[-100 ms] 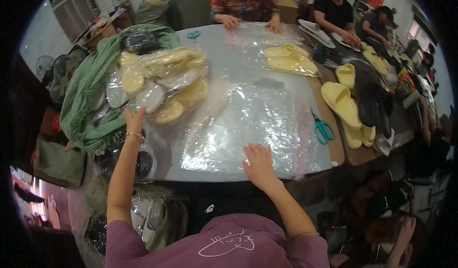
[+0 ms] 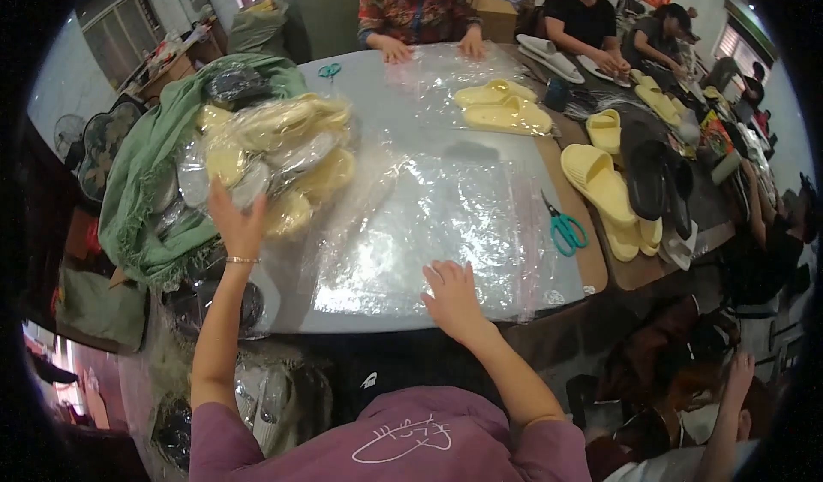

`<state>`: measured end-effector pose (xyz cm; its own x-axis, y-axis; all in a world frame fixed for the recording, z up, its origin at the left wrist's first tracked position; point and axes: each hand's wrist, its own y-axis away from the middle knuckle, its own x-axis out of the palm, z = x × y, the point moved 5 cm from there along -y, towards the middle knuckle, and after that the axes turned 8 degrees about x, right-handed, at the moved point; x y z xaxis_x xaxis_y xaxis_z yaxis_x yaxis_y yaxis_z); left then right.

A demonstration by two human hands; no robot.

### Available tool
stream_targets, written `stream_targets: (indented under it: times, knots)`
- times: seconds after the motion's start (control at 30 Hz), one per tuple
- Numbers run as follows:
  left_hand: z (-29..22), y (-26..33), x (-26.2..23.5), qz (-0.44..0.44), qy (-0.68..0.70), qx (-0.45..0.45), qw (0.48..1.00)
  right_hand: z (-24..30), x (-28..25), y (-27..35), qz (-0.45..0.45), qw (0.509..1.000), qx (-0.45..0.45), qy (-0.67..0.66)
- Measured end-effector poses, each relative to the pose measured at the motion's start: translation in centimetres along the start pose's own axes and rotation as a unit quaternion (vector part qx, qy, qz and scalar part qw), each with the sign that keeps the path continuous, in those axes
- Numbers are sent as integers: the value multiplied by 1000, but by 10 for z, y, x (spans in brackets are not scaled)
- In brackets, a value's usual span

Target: Inspecting slippers by removing them from plastic bags and using scissors to trim loose threads.

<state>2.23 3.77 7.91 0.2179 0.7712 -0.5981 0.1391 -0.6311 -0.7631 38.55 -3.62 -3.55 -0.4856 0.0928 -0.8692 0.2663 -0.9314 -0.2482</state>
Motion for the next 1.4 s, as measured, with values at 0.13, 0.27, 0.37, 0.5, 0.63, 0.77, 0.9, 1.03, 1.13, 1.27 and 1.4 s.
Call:
stream_targets:
  times: [0.13, 0.27, 0.37, 0.5, 0.63, 0.77, 0.9, 1.03, 1.13, 1.27, 1.4]
  knots:
    - [-80, -4, 13, 153, -133, 157, 966, -15, -8, 8, 19, 999, -21, 23]
    - [-64, -32, 28, 286, -93, -46, 953, -17, -8, 11, 40, 998, -26, 37]
    - [-64, -42, 39, 199, -221, 77, 952, -15, -7, 10, 43, 997, -36, 58]
    - [-59, -42, 66, 258, -164, 78, 949, -12, -12, 9, 30, 998, -47, 39]
    - [-59, -44, 58, 304, -82, 43, 948, -26, -9, 13, 43, 998, -3, 37]
    - [32, -34, 54, 253, -124, 4, 959, -28, 5, 11, 33, 998, 11, 45]
    - [151, -26, 33, 101, -46, -68, 992, -22, -1, 16, 32, 998, -21, 58]
    - [191, -25, -3, -33, 111, -70, 991, -26, 1, 18, 23, 997, -17, 67]
    - [198, -20, -43, -47, 169, -101, 979, -29, 0, 21, 21, 997, -12, 75]
    - [217, 7, -94, -142, 164, -142, 966, -24, 2, 19, 16, 997, -20, 68]
    - [224, 24, -114, -194, 165, -211, 944, -24, 3, 15, 16, 997, -27, 70]
